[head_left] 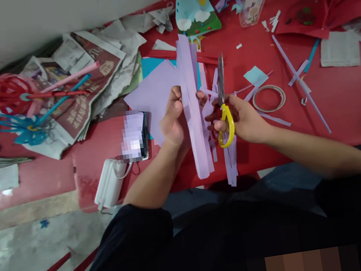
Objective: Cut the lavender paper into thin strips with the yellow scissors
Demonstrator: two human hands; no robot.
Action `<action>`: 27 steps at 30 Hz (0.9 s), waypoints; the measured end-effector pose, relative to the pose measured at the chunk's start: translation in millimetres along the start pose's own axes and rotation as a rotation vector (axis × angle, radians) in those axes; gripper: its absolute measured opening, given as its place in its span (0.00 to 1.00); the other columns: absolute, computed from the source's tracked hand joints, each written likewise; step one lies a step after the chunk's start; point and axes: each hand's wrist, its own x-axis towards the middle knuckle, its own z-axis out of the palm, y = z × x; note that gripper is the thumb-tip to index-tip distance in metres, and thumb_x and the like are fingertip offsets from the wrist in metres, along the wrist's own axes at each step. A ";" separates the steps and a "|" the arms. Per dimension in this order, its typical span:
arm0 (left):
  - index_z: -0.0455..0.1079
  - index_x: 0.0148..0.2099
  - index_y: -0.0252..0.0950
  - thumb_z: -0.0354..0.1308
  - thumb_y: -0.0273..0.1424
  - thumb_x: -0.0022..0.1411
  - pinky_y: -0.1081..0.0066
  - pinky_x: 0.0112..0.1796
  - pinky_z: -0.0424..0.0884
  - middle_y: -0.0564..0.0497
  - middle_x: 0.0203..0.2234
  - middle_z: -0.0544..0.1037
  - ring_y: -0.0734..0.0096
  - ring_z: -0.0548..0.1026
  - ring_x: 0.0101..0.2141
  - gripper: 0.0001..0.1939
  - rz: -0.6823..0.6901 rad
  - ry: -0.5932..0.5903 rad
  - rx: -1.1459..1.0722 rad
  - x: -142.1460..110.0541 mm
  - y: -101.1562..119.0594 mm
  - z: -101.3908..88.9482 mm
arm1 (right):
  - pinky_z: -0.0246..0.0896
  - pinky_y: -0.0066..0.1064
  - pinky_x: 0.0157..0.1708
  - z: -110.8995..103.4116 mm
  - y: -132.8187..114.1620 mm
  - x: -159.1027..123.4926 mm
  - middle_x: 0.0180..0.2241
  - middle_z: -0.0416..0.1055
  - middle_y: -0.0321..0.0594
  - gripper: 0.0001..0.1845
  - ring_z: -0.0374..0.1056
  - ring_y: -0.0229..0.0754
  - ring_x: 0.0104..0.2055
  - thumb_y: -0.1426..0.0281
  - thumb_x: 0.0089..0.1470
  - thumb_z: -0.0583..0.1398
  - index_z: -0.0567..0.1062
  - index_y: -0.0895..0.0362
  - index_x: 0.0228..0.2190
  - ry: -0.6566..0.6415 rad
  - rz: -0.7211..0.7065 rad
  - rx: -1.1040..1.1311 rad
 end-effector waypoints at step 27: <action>0.65 0.48 0.45 0.76 0.49 0.60 0.62 0.43 0.78 0.57 0.32 0.78 0.68 0.81 0.35 0.27 0.271 -0.083 0.383 15.1 -14.6 -12.0 | 0.79 0.36 0.34 -0.1 -11.0 -8.2 0.32 0.75 0.26 0.36 0.73 0.39 0.30 0.64 0.35 0.84 0.74 0.45 0.43 0.135 -0.054 0.163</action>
